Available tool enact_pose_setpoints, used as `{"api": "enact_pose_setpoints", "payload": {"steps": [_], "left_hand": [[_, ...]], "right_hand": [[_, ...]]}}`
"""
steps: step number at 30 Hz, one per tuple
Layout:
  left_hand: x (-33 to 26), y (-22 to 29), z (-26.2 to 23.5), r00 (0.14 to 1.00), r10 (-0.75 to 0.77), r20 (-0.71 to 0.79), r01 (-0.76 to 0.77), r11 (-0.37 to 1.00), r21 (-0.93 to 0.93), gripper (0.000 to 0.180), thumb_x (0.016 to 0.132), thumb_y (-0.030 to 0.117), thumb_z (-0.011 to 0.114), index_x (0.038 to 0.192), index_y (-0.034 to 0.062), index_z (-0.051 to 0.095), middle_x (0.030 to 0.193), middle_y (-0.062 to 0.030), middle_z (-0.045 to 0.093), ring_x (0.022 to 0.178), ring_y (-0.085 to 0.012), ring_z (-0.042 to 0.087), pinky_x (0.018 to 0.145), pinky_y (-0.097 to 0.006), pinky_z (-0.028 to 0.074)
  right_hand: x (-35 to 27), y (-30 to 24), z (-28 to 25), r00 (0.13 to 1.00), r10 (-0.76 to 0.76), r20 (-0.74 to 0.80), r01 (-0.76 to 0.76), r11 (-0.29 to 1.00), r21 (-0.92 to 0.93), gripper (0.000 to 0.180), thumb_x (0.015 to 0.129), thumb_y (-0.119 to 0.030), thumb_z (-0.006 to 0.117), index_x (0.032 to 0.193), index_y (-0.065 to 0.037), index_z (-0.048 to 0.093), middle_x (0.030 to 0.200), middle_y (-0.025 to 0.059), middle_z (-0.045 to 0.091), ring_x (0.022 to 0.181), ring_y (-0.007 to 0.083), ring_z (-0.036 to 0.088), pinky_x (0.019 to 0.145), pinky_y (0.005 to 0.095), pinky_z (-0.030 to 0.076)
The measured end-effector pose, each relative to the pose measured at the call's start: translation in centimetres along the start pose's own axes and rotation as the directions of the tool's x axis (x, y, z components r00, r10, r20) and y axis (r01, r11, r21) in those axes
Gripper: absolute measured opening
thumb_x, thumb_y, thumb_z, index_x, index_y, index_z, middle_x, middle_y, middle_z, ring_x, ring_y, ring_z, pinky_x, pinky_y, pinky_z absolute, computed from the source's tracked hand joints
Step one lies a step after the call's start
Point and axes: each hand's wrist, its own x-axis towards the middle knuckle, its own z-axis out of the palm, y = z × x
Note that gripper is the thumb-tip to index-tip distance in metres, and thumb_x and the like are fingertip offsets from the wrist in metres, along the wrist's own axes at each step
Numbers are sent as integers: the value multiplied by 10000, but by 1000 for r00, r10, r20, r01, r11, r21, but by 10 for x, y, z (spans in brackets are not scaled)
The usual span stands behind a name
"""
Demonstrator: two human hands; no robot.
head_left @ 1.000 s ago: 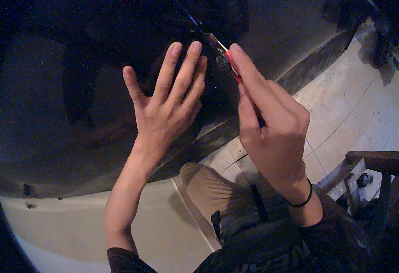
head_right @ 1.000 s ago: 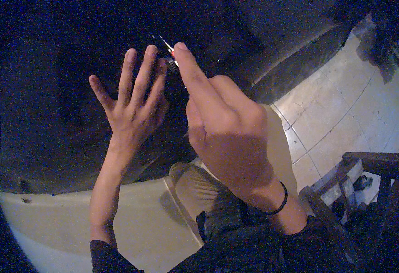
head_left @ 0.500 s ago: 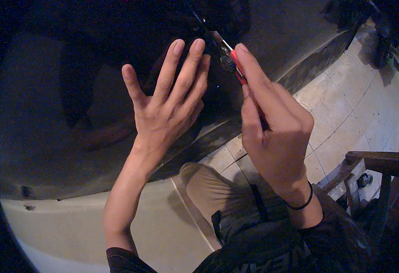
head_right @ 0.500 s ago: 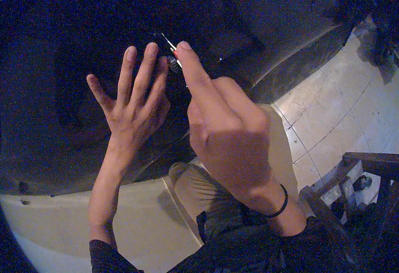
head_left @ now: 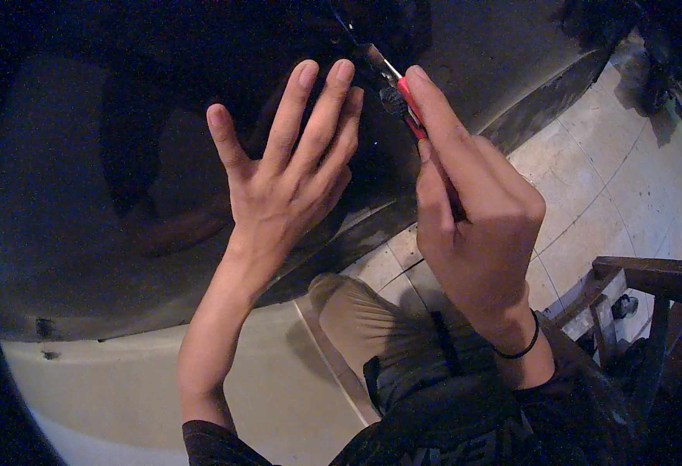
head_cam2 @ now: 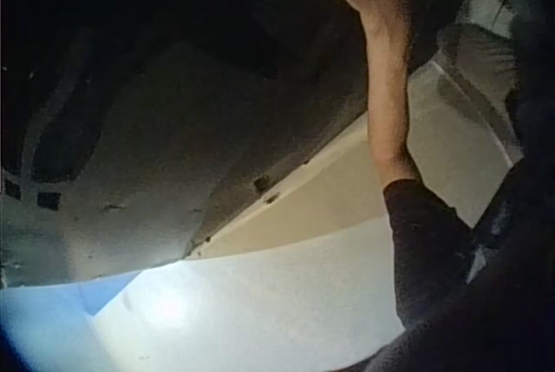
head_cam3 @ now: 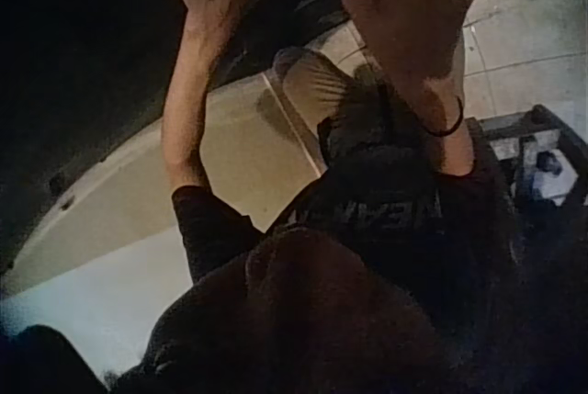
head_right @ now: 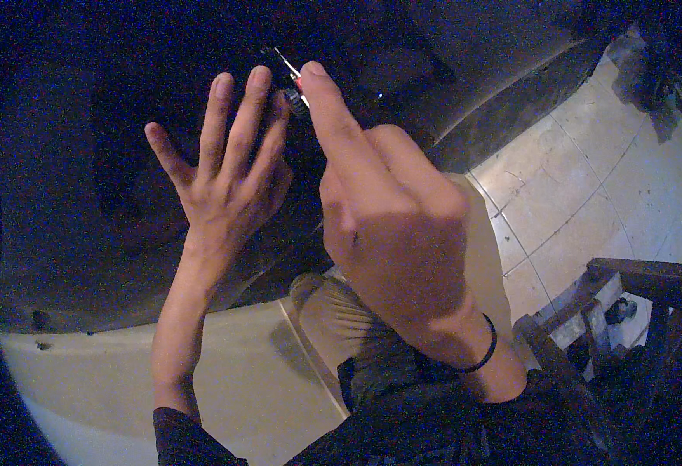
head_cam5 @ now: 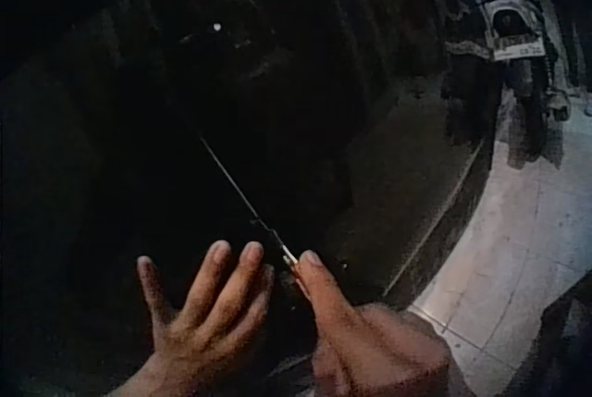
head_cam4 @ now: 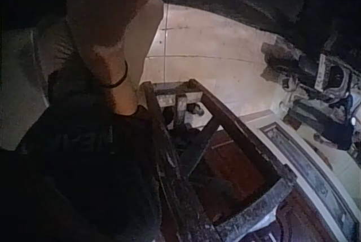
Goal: The person trims a sheet of dark film against a glass surface using a utility knife, peeling back the excess material as they work.
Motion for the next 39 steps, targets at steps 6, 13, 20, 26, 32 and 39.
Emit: {"api": "enact_pose_setpoints", "payload": {"steps": [6,13,20,26,32,39], "left_hand": [[0,1,0,1000,2,15,-2,1000,5,458,892,351,620,1340,299,700,1643,80,495,1540,-175,438,1225,-813,3],[1,-1,1,1000,-8,-6,8,1000,11,437,915,317,592,1339,305,700,1635,90,504,1531,-170,451,1230,-805,5],[0,0,-1,1000,-12,18,12,1000,8,377,955,303,566,1293,305,733,1608,93,538,1523,-180,464,1230,-802,4],[0,1,1,1000,-15,12,15,999,30,358,969,310,565,1280,317,742,1595,98,554,1517,-190,473,1227,-806,-4],[2,1,2,1000,-16,24,15,1000,17,374,960,307,570,1293,326,737,1600,101,548,1518,-195,472,1225,-809,-9],[0,2,0,998,-18,62,14,998,55,439,937,312,578,1357,331,706,1630,97,515,1526,-211,463,1219,-812,-36]], "right_hand": [[1,1,-1,1000,11,1,-11,999,-35,495,939,74,596,1411,-43,687,1097,204,775,881,302,770,807,360,594],[3,-1,1,998,36,45,-35,999,-28,512,948,46,586,1445,-54,658,1126,195,771,866,310,758,805,372,597],[1,-7,0,987,68,145,-54,993,-104,554,937,39,574,1483,-50,609,1177,167,760,804,329,714,741,398,592],[7,-9,-7,978,91,185,-78,994,-76,576,914,67,587,1475,-57,619,1099,156,753,740,296,682,697,394,575],[6,-9,-7,973,121,198,-109,992,-72,603,906,57,599,1493,-80,616,953,150,706,697,303,635,669,417,542],[-14,21,13,982,94,164,-87,995,-51,637,928,1,606,1550,-136,574,757,118,536,660,320,565,644,441,499]]}}
